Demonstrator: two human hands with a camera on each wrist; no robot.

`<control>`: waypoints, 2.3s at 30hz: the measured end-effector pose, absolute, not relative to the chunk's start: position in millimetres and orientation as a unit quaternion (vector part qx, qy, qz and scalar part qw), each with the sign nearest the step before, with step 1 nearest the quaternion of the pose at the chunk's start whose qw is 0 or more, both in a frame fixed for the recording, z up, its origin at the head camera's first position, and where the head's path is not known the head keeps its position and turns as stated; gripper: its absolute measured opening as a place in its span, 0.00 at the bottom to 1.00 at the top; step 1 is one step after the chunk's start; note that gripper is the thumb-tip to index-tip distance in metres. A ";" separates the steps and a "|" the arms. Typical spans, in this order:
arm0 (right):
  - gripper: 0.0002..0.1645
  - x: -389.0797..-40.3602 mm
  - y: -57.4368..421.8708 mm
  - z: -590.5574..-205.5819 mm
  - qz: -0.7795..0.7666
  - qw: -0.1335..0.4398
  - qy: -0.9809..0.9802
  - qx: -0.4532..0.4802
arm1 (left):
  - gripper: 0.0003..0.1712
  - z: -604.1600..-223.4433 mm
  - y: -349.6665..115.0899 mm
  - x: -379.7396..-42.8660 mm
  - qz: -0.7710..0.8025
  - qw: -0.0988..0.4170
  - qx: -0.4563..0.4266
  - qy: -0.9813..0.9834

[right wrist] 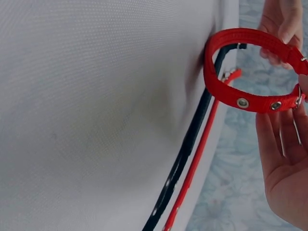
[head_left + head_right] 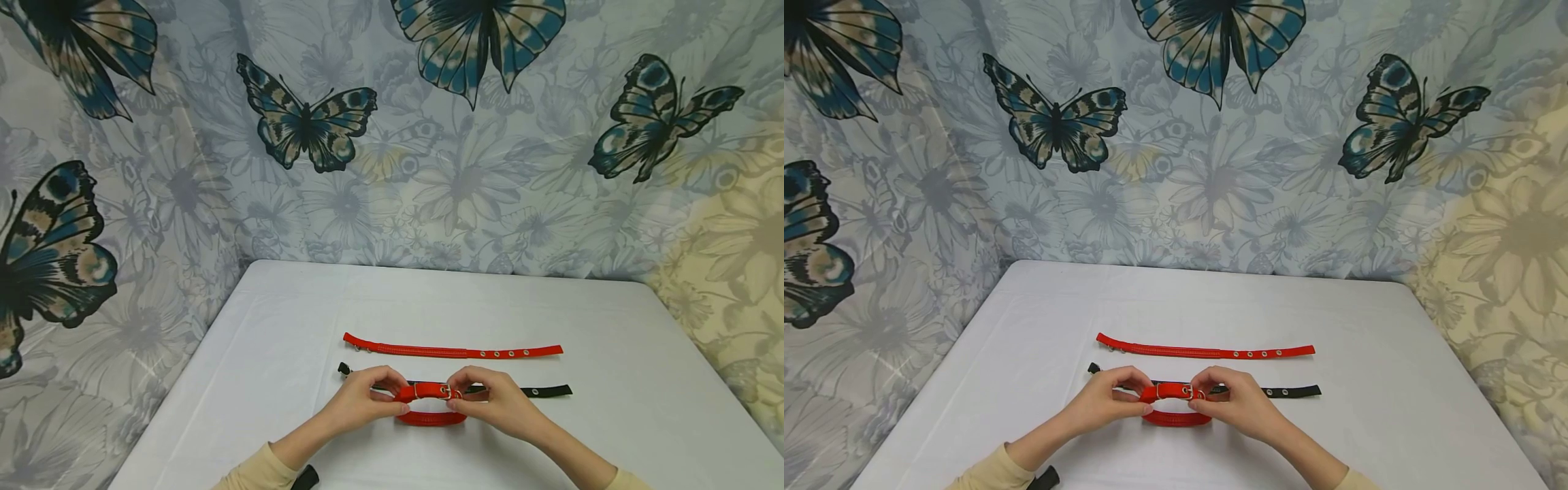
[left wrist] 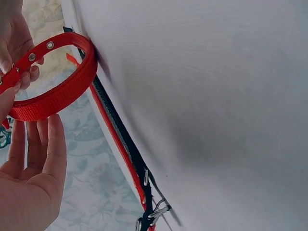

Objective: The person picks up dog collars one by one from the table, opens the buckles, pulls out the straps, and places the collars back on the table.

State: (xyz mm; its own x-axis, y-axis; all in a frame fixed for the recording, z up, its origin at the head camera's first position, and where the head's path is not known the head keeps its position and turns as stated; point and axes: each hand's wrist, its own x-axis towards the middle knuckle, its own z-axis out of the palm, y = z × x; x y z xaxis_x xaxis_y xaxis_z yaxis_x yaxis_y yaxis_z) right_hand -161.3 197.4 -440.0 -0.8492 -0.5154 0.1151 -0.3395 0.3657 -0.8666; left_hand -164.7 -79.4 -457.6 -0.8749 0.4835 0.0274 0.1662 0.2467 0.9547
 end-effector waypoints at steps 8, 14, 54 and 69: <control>0.12 -162.6 197.6 -440.0 -0.501 0.089 0.820 -0.262 | 0.15 -451.7 -75.5 -166.7 0.547 0.118 0.235 0.794; 0.12 -162.0 196.9 -439.3 -0.495 0.089 0.825 -0.258 | 0.13 -452.6 -70.8 -169.2 0.546 0.106 0.252 0.792; 0.08 -166.3 181.8 -433.7 -0.474 0.036 0.822 -0.314 | 0.10 -441.4 -60.8 -169.3 0.518 0.044 0.312 0.795; 0.10 -165.1 178.7 -424.7 -0.423 -0.005 0.826 -0.373 | 0.09 -439.5 -58.2 -167.0 0.514 0.045 0.301 0.802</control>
